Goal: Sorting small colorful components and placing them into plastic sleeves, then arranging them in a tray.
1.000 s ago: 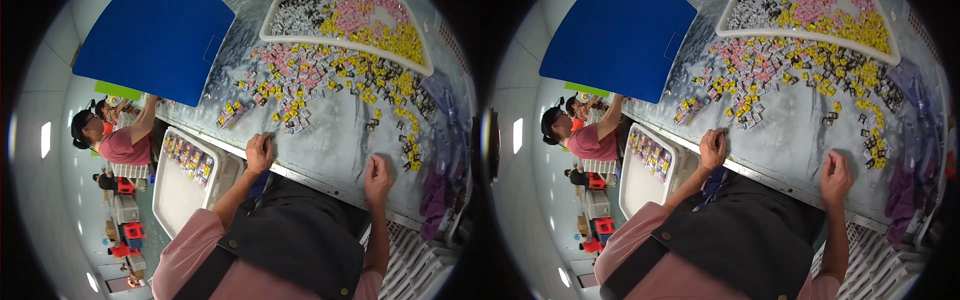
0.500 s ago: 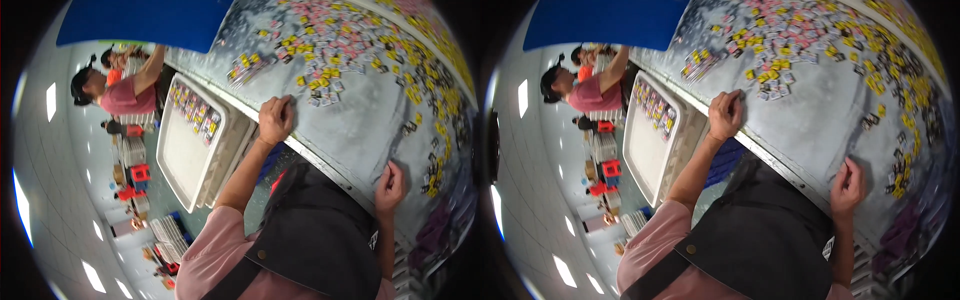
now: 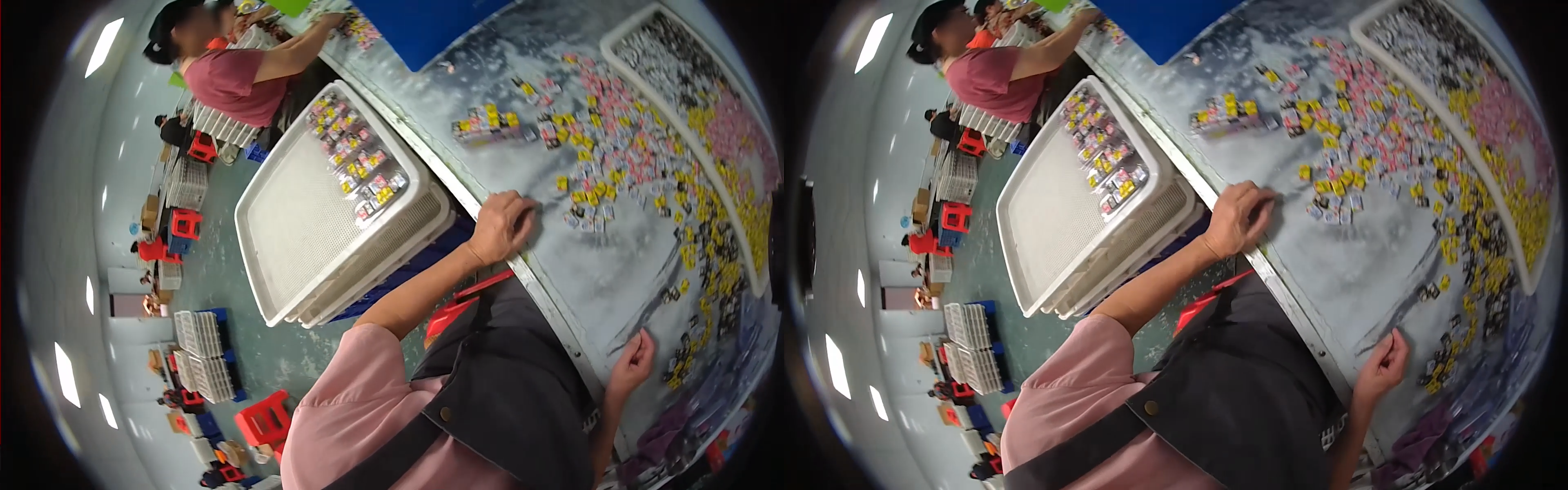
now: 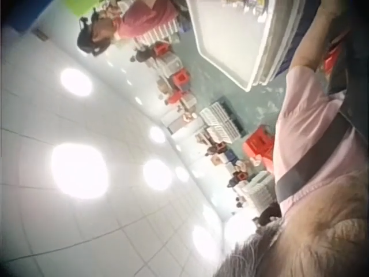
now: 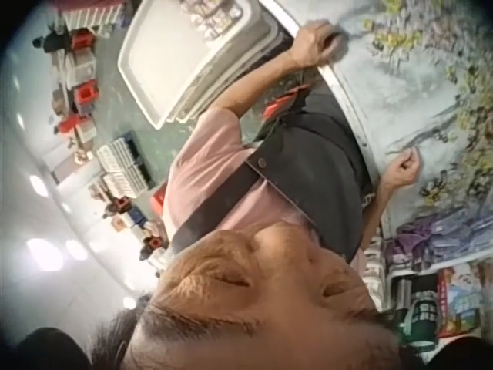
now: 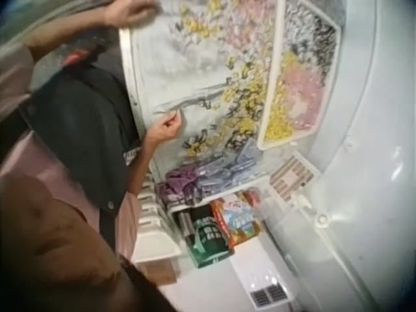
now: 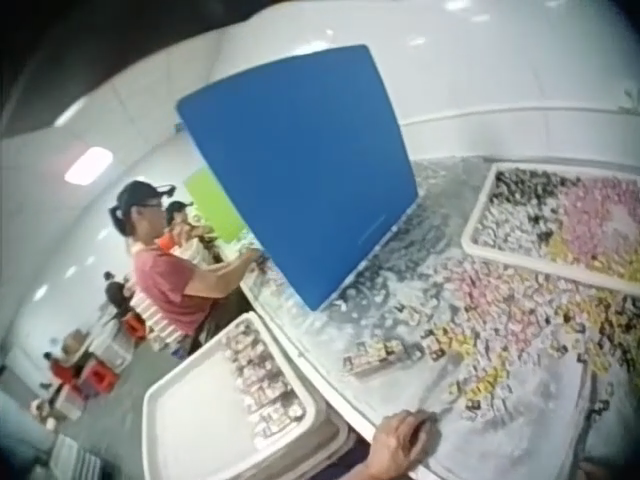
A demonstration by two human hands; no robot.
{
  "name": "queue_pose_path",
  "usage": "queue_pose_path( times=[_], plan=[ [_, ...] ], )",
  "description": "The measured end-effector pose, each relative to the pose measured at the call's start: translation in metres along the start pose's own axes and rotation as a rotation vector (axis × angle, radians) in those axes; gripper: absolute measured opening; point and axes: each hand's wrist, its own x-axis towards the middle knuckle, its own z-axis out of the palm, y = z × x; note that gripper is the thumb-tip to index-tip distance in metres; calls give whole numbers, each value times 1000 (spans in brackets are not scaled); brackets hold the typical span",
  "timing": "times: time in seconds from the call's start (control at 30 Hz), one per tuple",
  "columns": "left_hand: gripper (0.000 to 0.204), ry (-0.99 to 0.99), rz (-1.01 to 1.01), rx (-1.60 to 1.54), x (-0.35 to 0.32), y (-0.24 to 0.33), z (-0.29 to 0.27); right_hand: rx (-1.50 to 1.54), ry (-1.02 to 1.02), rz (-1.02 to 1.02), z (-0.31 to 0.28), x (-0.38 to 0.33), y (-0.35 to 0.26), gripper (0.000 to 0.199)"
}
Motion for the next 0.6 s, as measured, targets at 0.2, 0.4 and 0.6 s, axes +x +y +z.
queue_pose_path(
  times=[0.2,0.4,0.6],
  plan=[
    [45,195,-87,264,42,-41,-74,293,-109,197,28,50,-18,27],
    [85,27,-22,368,73,-103,-96,438,-399,-51,138,146,-129,29],
    [63,-105,-35,266,73,-118,-88,377,-565,-115,232,196,-220,31]
  ],
)
